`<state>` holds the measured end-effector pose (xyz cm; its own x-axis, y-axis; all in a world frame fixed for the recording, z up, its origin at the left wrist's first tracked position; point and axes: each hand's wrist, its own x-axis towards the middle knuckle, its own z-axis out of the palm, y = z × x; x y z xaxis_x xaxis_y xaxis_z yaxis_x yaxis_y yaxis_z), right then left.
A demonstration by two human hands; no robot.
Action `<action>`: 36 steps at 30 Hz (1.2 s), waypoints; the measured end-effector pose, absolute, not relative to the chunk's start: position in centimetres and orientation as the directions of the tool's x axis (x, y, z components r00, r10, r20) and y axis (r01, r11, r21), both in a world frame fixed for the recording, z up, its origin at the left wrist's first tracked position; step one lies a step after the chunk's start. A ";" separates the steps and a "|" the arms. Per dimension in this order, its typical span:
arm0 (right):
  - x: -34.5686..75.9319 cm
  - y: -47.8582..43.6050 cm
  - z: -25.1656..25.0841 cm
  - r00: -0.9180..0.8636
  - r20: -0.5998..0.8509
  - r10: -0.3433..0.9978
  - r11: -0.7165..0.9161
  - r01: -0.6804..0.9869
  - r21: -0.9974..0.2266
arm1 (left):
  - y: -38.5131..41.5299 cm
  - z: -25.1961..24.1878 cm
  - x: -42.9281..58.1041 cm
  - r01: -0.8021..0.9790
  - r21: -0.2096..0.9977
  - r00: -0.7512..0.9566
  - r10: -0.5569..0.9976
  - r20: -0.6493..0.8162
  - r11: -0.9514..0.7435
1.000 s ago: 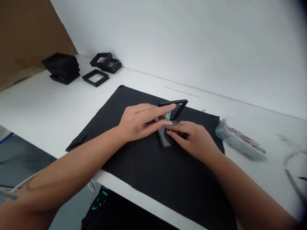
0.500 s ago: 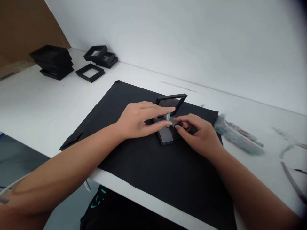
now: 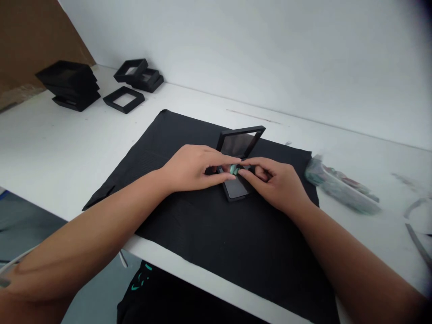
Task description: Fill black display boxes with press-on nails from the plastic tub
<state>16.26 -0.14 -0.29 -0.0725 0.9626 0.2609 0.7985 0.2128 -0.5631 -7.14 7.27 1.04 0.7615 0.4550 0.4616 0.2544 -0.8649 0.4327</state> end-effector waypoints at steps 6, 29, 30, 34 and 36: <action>16.2 -0.1 -0.3 -0.090 0.244 0.966 0.209 0.827 -0.522 | 7.7 0.9 -7.2 0.285 0.450 0.792 0.472 0.388 -0.846; 16.4 0.3 1.1 -0.345 0.105 0.933 0.360 0.880 -0.310 | 8.3 0.5 -6.9 0.239 0.662 0.760 0.561 0.328 -0.710; 16.5 0.2 1.2 -0.322 0.105 0.941 0.337 0.856 -0.391 | 8.3 0.5 -6.8 0.241 0.665 0.761 0.563 0.322 -0.707; 16.9 -0.4 2.1 -0.213 0.096 0.972 0.213 0.637 -0.741 | 8.4 0.4 -6.9 0.270 0.664 0.778 0.564 0.276 -0.697; 16.9 -0.9 3.0 -0.210 0.070 0.975 0.160 0.451 -0.878 | 8.4 0.4 -6.9 0.287 0.665 0.780 0.571 0.255 -0.690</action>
